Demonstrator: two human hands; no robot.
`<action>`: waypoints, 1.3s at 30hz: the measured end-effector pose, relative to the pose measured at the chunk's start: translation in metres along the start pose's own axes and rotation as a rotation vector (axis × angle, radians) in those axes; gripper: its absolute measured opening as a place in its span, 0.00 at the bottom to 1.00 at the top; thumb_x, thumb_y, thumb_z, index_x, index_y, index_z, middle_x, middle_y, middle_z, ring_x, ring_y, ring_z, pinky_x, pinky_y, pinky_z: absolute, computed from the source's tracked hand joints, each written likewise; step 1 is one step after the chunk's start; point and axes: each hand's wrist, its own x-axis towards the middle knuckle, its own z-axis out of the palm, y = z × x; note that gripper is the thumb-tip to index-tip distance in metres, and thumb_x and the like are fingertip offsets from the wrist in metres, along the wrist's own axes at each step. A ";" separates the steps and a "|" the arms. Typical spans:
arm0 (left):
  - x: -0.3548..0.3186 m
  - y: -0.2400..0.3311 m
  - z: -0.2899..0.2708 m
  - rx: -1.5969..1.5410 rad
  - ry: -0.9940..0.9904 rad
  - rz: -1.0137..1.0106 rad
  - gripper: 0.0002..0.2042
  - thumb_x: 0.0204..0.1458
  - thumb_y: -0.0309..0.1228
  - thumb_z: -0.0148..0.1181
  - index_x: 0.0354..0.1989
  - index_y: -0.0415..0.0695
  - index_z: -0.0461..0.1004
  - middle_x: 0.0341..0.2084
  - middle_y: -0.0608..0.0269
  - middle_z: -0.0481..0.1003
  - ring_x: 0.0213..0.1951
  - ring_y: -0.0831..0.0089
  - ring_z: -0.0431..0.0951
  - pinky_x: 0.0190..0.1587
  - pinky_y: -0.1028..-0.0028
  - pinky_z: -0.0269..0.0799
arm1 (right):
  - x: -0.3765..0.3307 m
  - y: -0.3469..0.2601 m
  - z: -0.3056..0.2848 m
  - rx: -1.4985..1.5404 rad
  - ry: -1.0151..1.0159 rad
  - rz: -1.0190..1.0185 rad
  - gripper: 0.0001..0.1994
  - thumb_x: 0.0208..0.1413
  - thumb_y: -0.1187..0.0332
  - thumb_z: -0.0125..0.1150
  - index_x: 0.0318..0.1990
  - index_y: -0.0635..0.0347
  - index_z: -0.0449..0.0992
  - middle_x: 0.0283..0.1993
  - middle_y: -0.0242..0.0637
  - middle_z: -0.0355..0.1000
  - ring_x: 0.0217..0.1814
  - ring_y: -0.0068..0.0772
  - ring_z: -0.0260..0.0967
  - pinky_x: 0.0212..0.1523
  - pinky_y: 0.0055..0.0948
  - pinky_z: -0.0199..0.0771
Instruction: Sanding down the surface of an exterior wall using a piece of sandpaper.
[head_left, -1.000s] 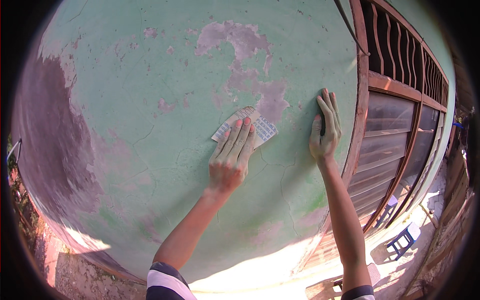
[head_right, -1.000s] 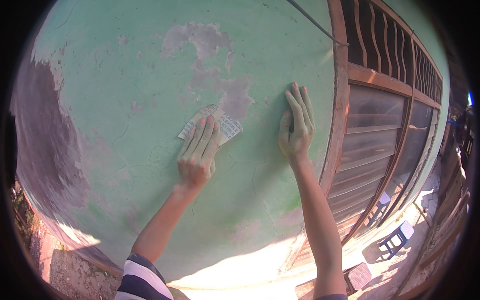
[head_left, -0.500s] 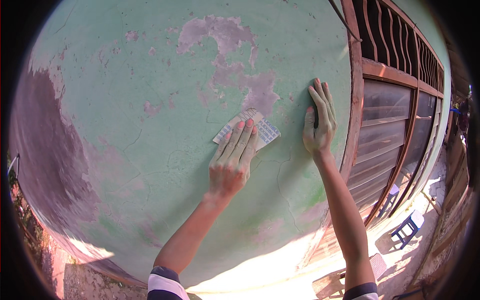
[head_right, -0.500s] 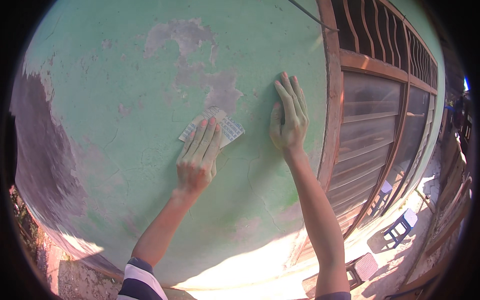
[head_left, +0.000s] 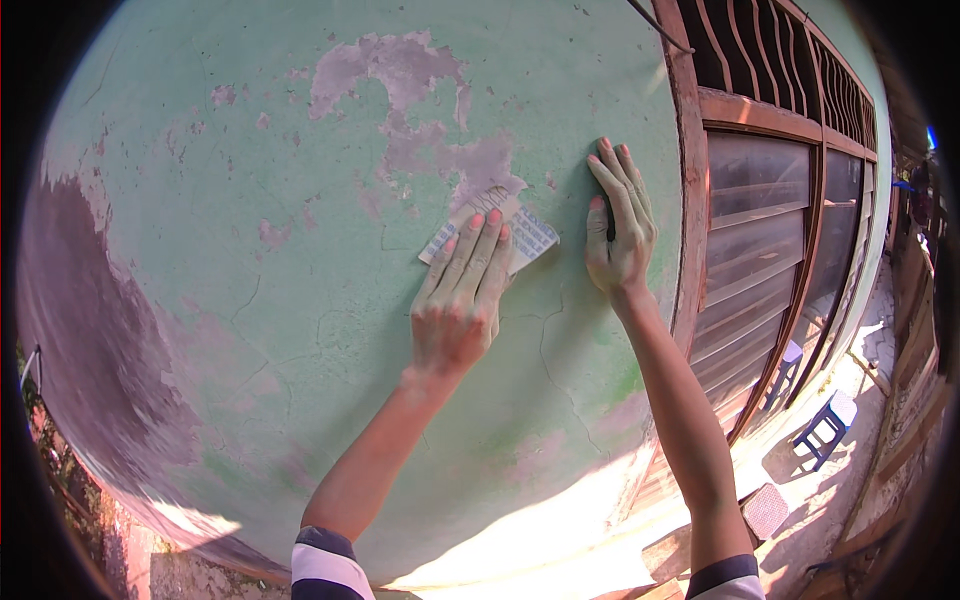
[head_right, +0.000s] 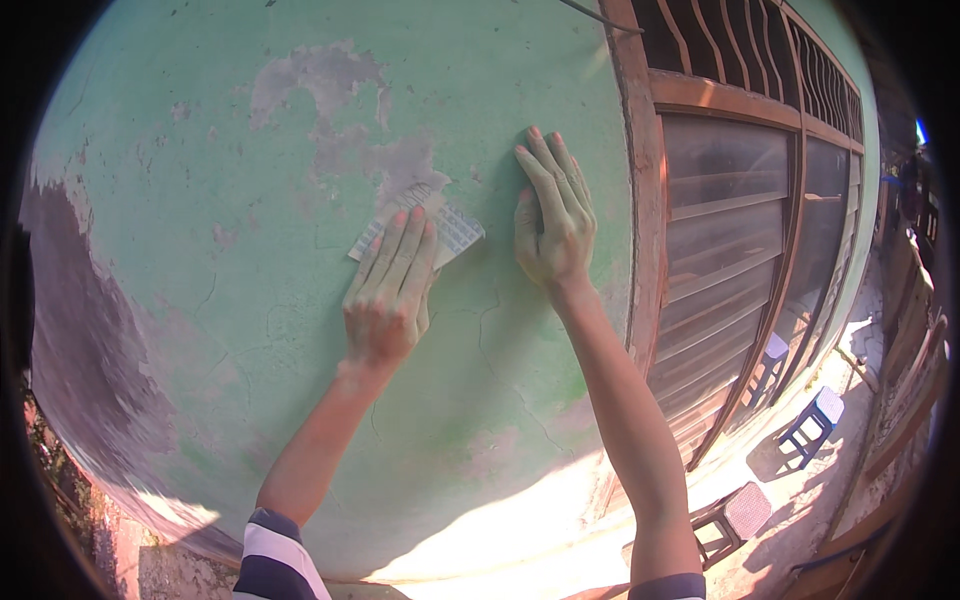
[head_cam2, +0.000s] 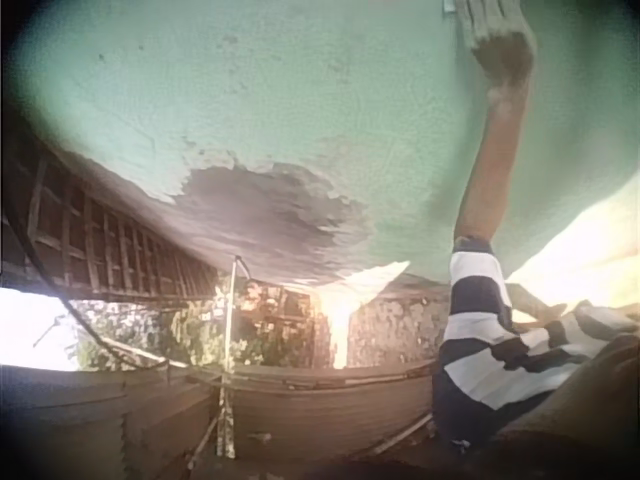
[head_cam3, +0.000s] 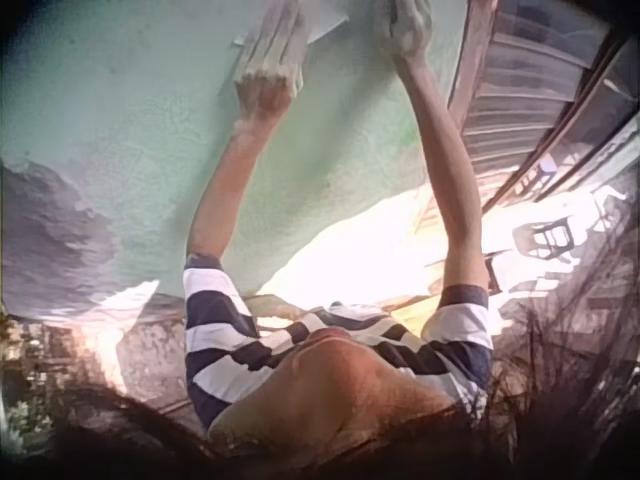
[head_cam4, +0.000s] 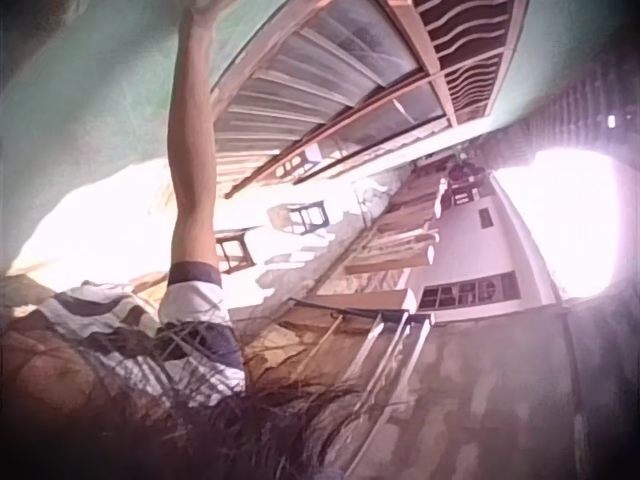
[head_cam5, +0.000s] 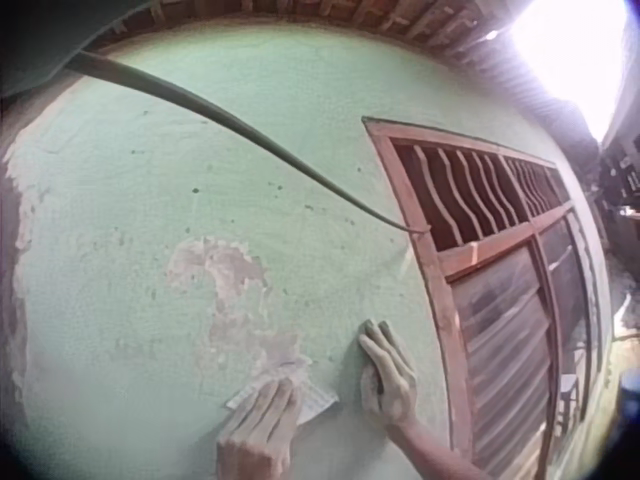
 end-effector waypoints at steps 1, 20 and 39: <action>0.027 -0.010 -0.002 0.023 0.069 -0.038 0.22 0.61 0.30 0.55 0.64 0.39 0.71 0.65 0.54 0.69 0.68 0.58 0.68 0.68 0.61 0.64 | 0.000 0.002 -0.002 0.000 -0.001 -0.003 0.20 0.56 0.79 0.52 0.56 0.63 0.77 0.66 0.46 0.71 0.73 0.53 0.62 0.72 0.47 0.60; 0.080 0.006 0.016 0.019 0.211 -0.137 0.23 0.59 0.27 0.54 0.65 0.37 0.70 0.67 0.53 0.68 0.68 0.58 0.67 0.68 0.60 0.64 | -0.005 0.012 -0.010 0.185 0.001 0.048 0.19 0.65 0.72 0.43 0.59 0.69 0.74 0.66 0.53 0.70 0.75 0.57 0.59 0.73 0.48 0.56; 0.021 0.031 0.031 0.011 -0.026 0.086 0.24 0.61 0.28 0.53 0.67 0.38 0.68 0.68 0.54 0.66 0.70 0.59 0.65 0.70 0.62 0.61 | -0.007 0.013 -0.017 0.500 0.075 0.164 0.26 0.68 0.55 0.45 0.56 0.73 0.74 0.62 0.57 0.73 0.71 0.55 0.65 0.71 0.43 0.60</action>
